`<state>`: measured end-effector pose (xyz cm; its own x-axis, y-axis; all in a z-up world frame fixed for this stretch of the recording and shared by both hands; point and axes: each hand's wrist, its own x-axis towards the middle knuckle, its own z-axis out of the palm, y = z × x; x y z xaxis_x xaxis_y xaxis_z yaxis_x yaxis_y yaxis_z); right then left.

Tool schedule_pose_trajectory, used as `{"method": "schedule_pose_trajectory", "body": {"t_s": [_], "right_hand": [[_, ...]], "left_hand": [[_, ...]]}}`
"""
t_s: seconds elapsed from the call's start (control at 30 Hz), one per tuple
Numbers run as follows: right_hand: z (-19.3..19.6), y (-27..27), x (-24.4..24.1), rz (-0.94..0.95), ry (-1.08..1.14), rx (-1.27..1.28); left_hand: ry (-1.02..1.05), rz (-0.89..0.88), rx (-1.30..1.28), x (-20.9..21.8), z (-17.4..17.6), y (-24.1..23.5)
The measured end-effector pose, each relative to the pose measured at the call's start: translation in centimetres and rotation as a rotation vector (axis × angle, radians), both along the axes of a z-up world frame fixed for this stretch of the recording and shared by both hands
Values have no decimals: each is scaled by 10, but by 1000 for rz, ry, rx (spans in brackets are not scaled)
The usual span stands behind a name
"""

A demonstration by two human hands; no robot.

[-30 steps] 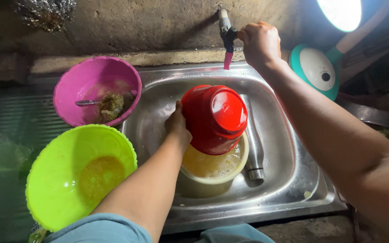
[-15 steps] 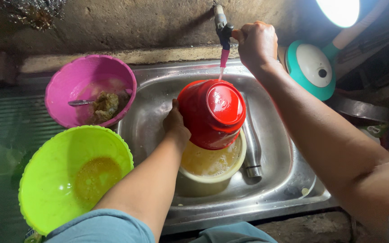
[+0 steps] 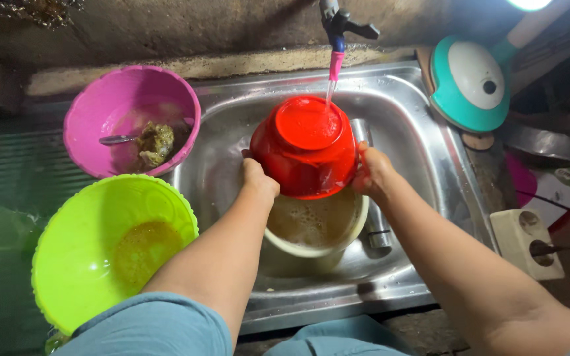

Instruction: The person washes a red bowl and a green bowl in a kitchen sink using running water and a sponge. They rinse each bowl thoroughly and place them on a dish rack to dry.

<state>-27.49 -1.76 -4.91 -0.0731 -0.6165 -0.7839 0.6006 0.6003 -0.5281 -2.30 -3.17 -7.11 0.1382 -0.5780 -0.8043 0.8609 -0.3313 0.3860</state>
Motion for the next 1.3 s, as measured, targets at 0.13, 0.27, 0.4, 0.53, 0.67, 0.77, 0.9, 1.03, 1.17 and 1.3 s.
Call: {"method": "schedule_pose_trajectory", "body": {"t_s": [0.13, 0.27, 0.4, 0.53, 0.67, 0.77, 0.9, 1.03, 1.17, 1.3], "right_hand": [[-12, -4, 9, -237, -318, -40], [2, -12, 22, -294, -338, -107], [10, -13, 27, -305, -356, -175], [13, -16, 28, -259, -256, -128], [9, -12, 30, -343, -298, -113], [5, -7, 34, -263, -292, -103], [3, -9, 38, -313, -361, -161], [8, -14, 44, -397, -463, -115], [1, -7, 36, -214, -438, -113], [-20, -6, 20, -434, -492, -9]], "left_hand": [[-141, 71, 163, 2, 11, 7], [-838, -202, 299, -9, 60, 14], [-1461, -521, 63, -42, 93, 21], [-2061, -533, -560, -76, 92, 29], [-2358, -928, -877, -93, 85, 22], [-2220, -1075, -932, -89, 97, -7], [-1844, -1266, -441, -88, 119, -41], [-2410, -1244, -826, -83, 114, -22], [-2451, -1329, -1234, -74, 89, 24], [-2210, -999, -1190, -53, 73, 57]]}}
